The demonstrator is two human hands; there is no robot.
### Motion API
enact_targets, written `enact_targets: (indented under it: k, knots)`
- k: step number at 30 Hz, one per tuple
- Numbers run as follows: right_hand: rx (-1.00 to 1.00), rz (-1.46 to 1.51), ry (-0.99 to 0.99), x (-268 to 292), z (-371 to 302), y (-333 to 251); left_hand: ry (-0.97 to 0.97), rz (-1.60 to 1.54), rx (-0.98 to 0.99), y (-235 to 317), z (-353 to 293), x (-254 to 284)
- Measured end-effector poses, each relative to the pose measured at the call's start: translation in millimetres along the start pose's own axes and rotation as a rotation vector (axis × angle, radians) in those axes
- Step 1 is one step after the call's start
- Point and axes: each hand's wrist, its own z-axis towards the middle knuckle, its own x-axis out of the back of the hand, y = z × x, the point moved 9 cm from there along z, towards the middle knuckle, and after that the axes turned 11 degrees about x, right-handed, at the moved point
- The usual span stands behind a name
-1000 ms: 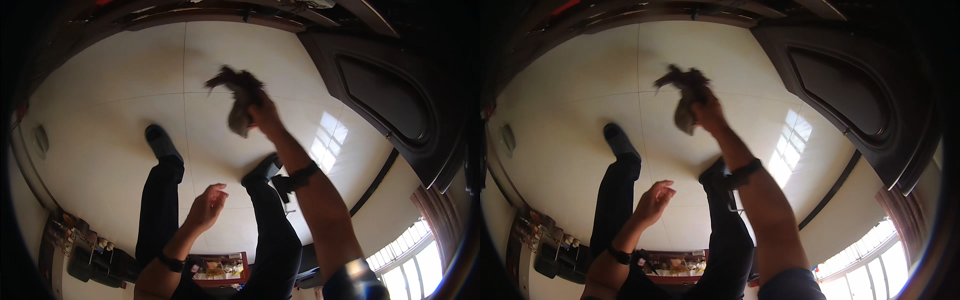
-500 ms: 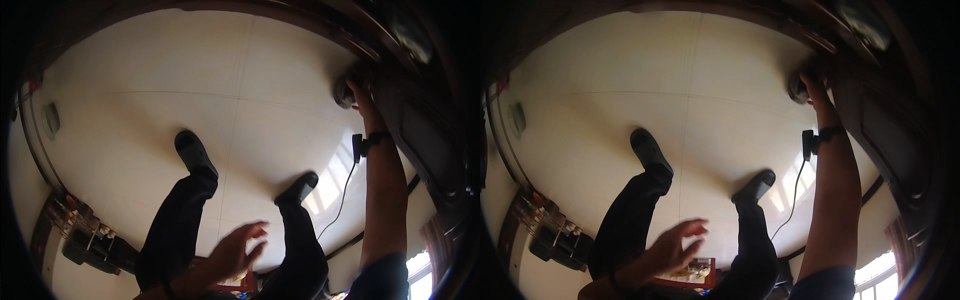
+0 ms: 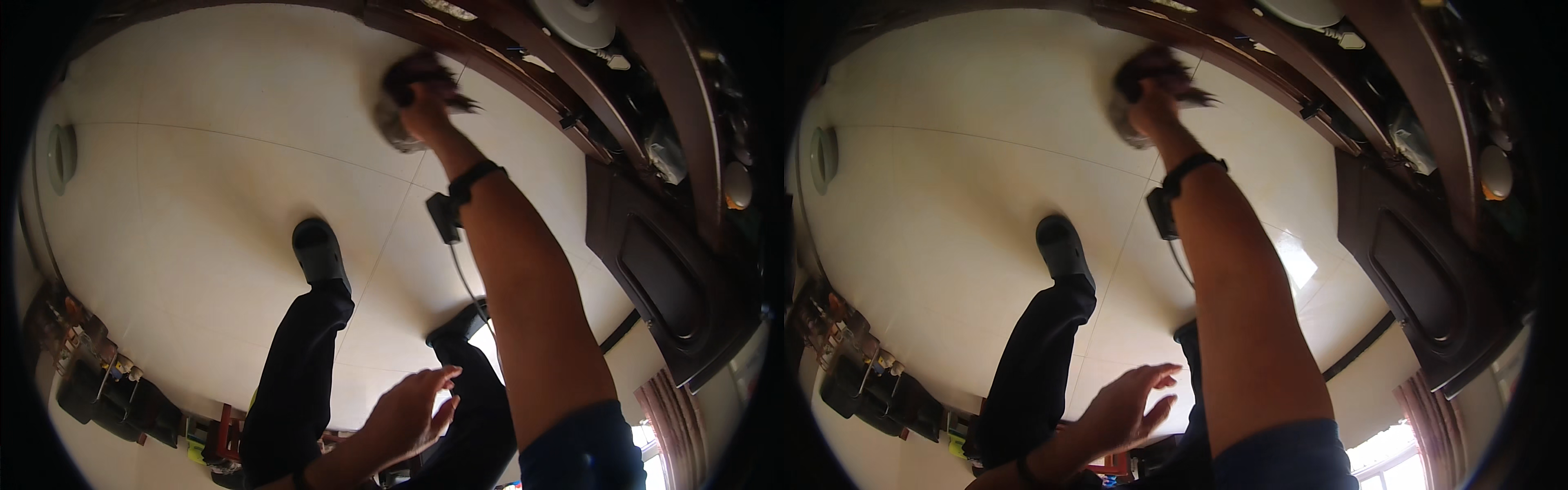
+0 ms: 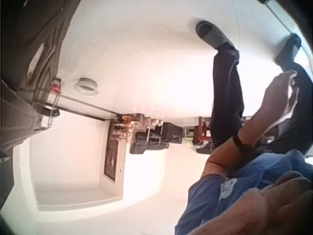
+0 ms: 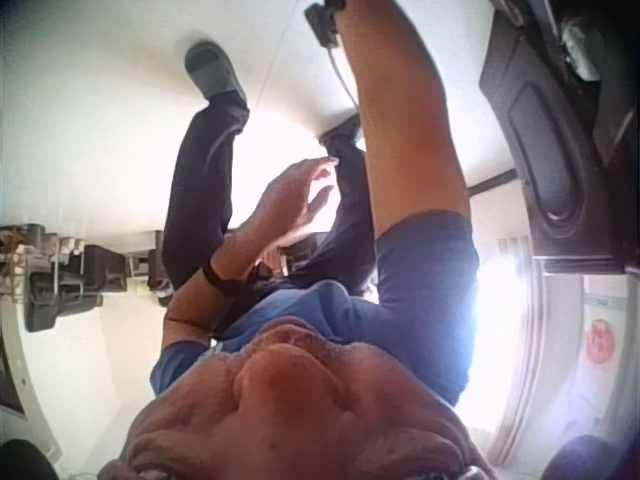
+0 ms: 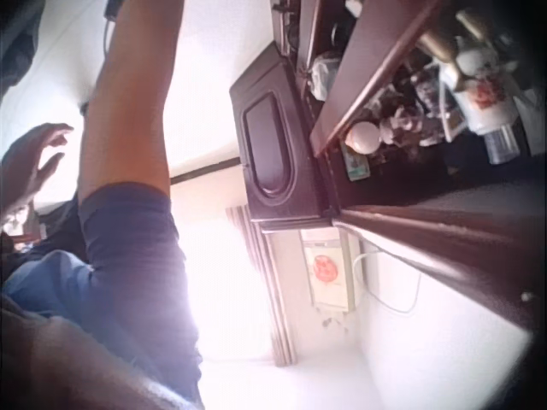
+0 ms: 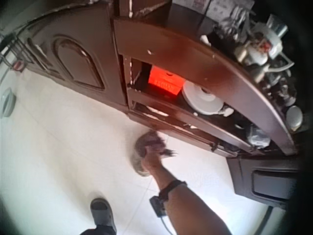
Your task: The person mops a tiled floor with a cloth, repeatedly dipping it into a basin of water and wringing it out. They move around the room, wiping different areas and occasionally adjusting the cloth in hand.
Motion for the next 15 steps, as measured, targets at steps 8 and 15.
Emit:
enact_targets:
  k: [8, 15]
  knots:
    - [-0.077, 0.860, -0.028, 99.0, -127.0, -132.2, 0.098, 0.066, -0.029, -33.8, 5.2, -27.1]
    - [-0.202, 0.775, 0.065, 221.5, -335.2, -74.4, 0.243, 0.169, 0.147, -123.0, 12.9, -98.9]
